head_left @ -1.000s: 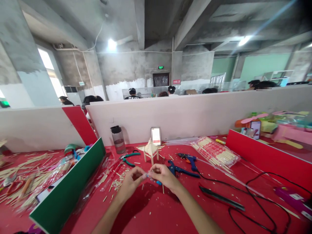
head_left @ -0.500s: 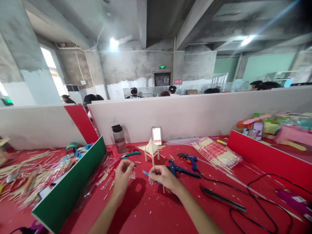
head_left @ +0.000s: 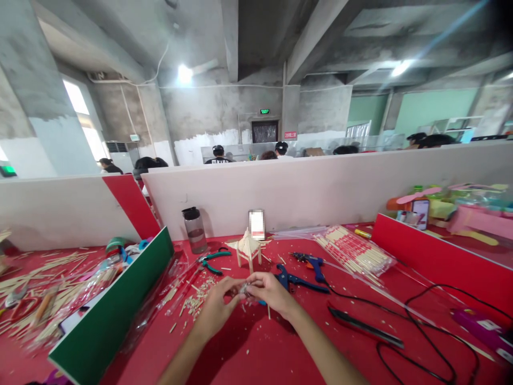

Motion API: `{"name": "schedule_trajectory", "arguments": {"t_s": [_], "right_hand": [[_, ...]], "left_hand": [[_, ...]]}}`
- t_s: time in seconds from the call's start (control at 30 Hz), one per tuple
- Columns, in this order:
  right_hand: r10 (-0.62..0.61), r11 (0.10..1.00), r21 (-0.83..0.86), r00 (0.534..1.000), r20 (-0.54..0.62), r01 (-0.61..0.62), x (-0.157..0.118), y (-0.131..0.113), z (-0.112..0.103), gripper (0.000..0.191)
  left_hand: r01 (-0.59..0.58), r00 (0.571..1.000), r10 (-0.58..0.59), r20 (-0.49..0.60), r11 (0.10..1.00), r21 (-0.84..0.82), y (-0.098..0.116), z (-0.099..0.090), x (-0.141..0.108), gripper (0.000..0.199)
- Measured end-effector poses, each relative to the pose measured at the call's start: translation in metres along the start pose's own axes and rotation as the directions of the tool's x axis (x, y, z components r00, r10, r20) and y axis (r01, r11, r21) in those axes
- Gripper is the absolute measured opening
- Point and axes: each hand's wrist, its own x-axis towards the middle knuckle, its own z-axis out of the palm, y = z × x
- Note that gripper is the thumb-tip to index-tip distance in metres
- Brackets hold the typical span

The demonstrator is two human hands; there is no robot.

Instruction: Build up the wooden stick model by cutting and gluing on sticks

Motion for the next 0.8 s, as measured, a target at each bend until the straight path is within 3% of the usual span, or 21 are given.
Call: {"name": "schedule_trajectory", "arguments": {"t_s": [0.2, 0.4, 0.63, 0.7, 0.8], "right_hand": [[-0.031, 0.995, -0.094, 0.999, 0.016, 0.032, -0.002, -0.001, 0.001, 0.046], [-0.070, 0.986, -0.143, 0.992, 0.109, 0.086, -0.005, -0.002, 0.004, 0.041], [-0.066, 0.989, -0.125, 0.994, 0.090, 0.077, -0.004, -0.006, 0.001, 0.041], [-0.075, 0.991, -0.106, 0.995, 0.066, 0.081, -0.003, -0.007, 0.000, 0.043], [-0.073, 0.994, -0.078, 0.997, 0.031, 0.075, -0.002, -0.007, 0.000, 0.044]], "left_hand": [[-0.078, 0.995, 0.084, -0.050, 0.991, 0.112, 0.009, -0.002, 0.000, 0.021], [-0.011, 0.989, 0.016, -0.149, 0.999, 0.035, -0.006, 0.000, 0.001, 0.020], [0.070, 0.890, -0.139, -0.435, 0.983, -0.172, -0.030, -0.035, 0.009, 0.025], [0.062, 0.901, -0.135, -0.413, 0.981, -0.185, -0.026, -0.039, 0.009, 0.026], [0.058, 0.963, -0.102, -0.251, 0.983, -0.175, -0.014, -0.027, 0.006, 0.023]]}}
